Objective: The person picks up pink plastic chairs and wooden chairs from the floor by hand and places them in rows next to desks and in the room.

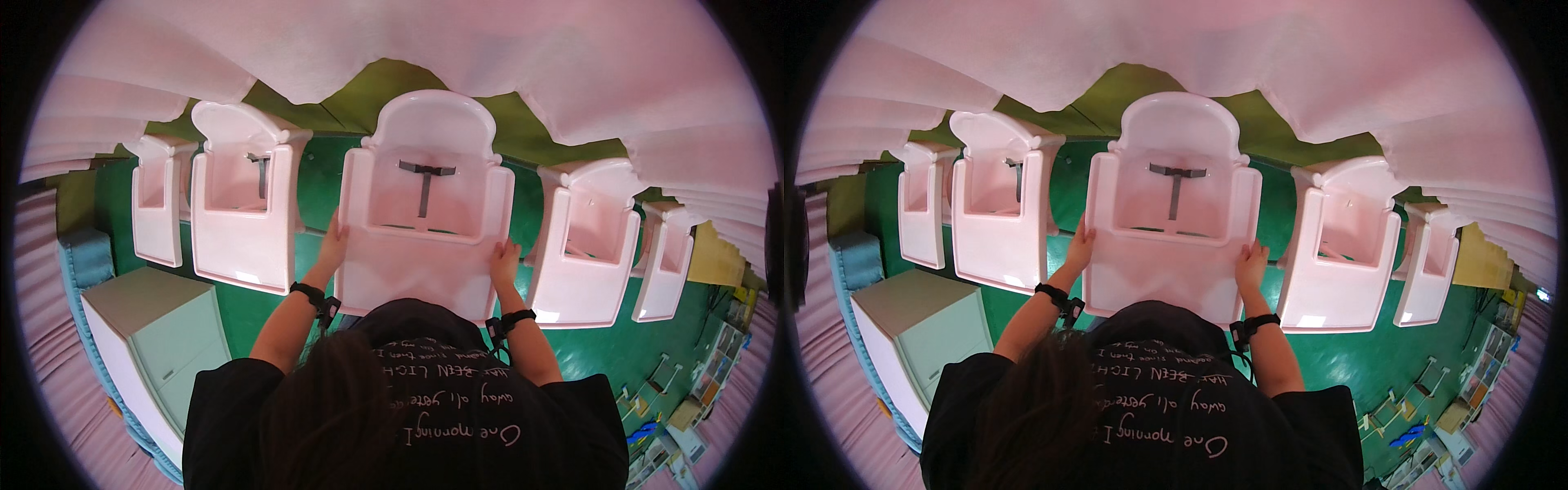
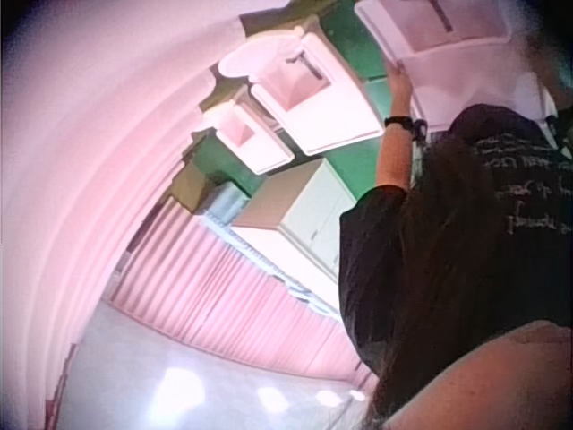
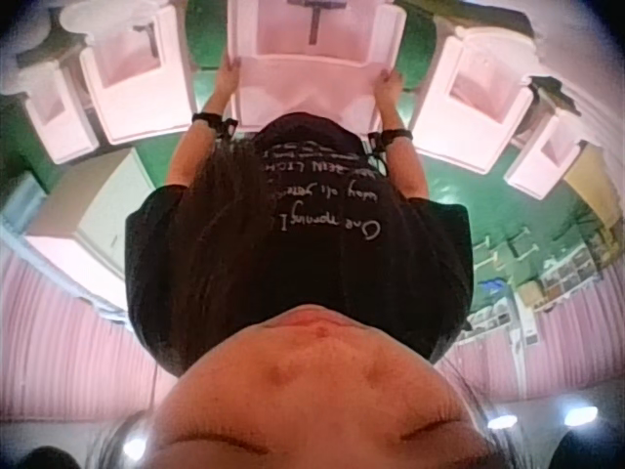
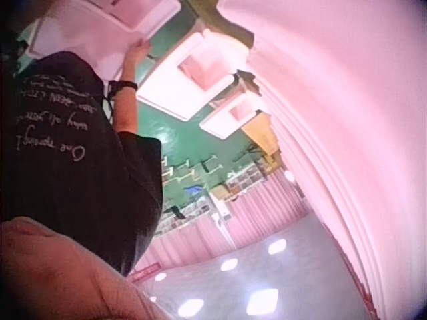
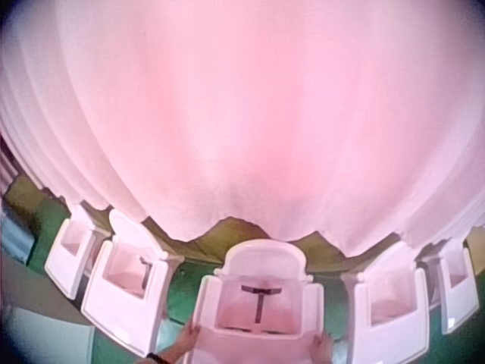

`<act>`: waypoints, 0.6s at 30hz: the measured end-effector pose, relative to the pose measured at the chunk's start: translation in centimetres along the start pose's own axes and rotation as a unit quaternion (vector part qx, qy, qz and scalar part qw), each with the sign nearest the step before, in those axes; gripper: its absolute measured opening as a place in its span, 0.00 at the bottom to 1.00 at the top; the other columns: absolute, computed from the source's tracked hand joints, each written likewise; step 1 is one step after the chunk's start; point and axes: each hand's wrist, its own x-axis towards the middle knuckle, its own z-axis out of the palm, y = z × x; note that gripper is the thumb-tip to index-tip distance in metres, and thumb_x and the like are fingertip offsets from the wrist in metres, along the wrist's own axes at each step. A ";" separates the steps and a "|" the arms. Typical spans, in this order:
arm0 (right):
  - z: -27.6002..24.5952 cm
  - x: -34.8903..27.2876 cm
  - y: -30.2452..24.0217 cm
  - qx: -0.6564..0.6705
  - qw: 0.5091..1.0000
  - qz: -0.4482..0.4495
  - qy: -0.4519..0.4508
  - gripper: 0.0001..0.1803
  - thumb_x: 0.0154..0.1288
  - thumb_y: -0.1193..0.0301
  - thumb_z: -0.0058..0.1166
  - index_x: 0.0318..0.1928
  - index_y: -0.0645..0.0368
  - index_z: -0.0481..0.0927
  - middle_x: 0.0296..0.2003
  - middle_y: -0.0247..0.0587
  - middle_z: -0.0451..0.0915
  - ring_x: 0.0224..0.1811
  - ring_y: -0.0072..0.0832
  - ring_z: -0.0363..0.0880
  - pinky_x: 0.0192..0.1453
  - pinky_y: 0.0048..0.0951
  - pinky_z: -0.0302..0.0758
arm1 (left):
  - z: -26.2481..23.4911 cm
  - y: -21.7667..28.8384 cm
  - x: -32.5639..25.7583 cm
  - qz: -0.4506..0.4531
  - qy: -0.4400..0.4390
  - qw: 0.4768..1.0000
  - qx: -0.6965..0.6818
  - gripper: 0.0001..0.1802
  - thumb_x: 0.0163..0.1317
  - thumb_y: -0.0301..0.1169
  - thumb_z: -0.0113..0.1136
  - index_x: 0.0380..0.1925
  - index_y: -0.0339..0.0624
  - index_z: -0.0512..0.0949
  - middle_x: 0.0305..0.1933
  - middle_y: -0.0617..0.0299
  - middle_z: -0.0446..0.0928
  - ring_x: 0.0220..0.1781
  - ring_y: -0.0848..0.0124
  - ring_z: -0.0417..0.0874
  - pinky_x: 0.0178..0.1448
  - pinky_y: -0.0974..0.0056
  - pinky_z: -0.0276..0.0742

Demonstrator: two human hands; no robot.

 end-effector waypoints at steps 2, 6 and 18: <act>0.0 -0.3 -0.3 -0.011 1.000 -0.004 0.003 0.20 0.61 0.69 0.46 0.51 0.68 0.68 0.39 0.57 0.66 0.39 0.51 0.68 0.44 0.44 0.68 | -0.2 0.0 -0.2 0.012 0.003 1.000 0.003 0.30 0.66 0.37 0.41 0.66 0.53 0.45 0.59 0.47 0.64 0.58 0.59 0.68 0.59 0.63 0.63; -0.2 -0.6 0.4 0.017 0.999 0.021 -0.048 0.21 0.62 0.67 0.44 0.52 0.68 0.66 0.39 0.57 0.66 0.37 0.50 0.69 0.42 0.42 0.68 | -0.1 -0.5 -0.6 -0.023 -0.016 0.998 0.050 0.31 0.66 0.40 0.40 0.66 0.54 0.42 0.55 0.42 0.67 0.54 0.52 0.72 0.55 0.59 0.67; 0.7 -0.1 1.1 -0.030 0.995 0.058 -0.075 0.23 0.62 0.65 0.44 0.53 0.67 0.66 0.51 0.63 0.64 0.48 0.56 0.67 0.52 0.44 0.67 | 0.7 -2.8 0.6 -0.047 -0.051 0.997 0.033 0.32 0.65 0.32 0.39 0.66 0.50 0.39 0.61 0.38 0.58 0.61 0.48 0.64 0.62 0.58 0.60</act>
